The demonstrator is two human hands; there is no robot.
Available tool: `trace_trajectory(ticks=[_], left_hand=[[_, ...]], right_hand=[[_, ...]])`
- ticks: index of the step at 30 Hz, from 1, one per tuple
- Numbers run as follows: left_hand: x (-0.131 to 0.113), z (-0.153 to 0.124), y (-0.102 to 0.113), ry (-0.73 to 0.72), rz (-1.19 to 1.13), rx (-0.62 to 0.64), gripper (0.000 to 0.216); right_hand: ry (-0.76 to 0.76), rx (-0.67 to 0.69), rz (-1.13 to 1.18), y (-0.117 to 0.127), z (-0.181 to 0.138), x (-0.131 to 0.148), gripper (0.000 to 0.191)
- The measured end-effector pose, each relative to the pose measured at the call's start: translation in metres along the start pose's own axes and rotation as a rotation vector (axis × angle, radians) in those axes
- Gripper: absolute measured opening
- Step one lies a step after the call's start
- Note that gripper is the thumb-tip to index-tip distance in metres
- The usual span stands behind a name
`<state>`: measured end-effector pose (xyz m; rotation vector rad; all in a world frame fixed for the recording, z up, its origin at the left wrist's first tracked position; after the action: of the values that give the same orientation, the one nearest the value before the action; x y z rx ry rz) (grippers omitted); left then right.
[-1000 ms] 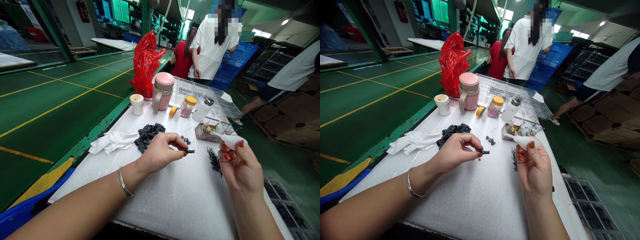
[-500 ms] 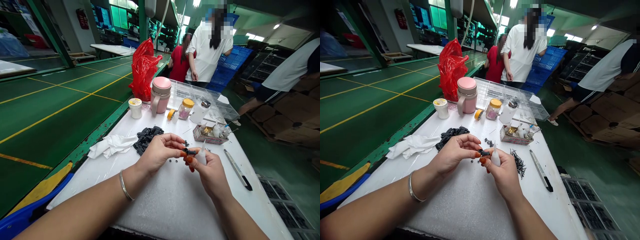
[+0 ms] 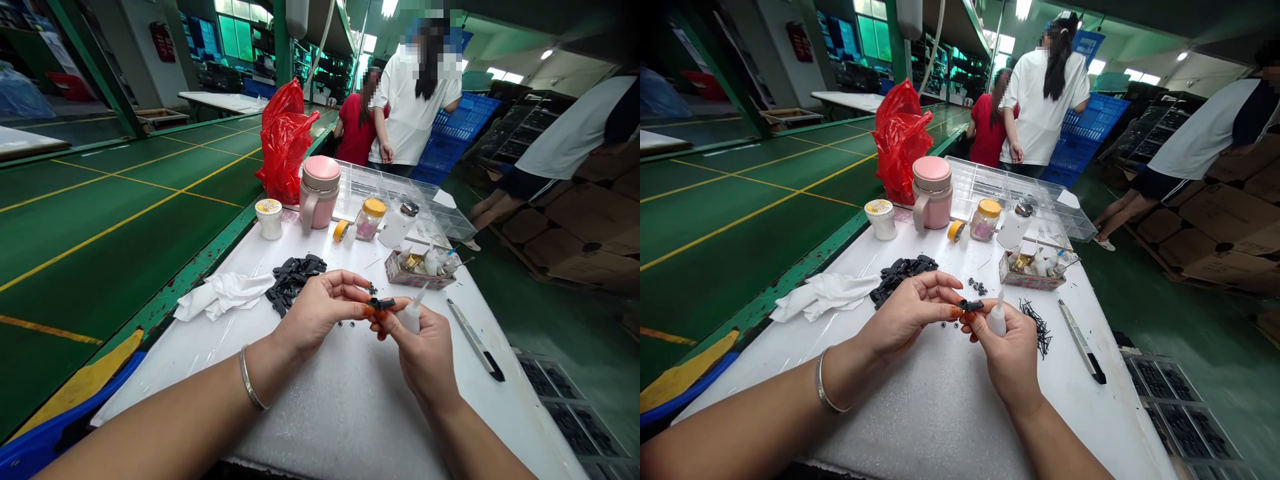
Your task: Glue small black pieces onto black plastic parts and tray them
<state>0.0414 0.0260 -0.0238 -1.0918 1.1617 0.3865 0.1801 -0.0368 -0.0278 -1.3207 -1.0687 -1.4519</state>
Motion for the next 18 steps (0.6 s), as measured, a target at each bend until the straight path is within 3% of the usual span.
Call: trace_trajectory(ticks=[4,8,14,18], left_hand=[[0.0,0.002,0.003,-0.012,0.003,0.009,0.034],[-0.001,0.003,0.005,-0.002,-0.013,0.094,0.04],[-0.004,0.001,-0.002,0.001,-0.017,0.249,0.041],[-0.005,0.001,-0.005,-0.006,-0.019,0.279,0.043]], right_hand=[[-0.241,0.22,0.272,-0.006,0.006,-0.008,0.017],[-0.436,0.368,0.538,-0.008,0.007,-0.011,0.012],[-0.53,0.534,0.66,-0.013,0.0,-0.013,0.017],[-0.539,0.641,0.644,-0.016,-0.004,-0.013,0.026]])
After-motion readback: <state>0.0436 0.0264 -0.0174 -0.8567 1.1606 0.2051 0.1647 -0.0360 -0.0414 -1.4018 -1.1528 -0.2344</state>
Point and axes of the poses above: each hand's wrist, its own z-axis towards the middle knuckle, its own y-axis out of the back of the hand, x = y × z, the point moved 4 cm from there along z, towards the middle knuckle, and after that the axes turned 5 degrees about -y, right-handed, at the moved point
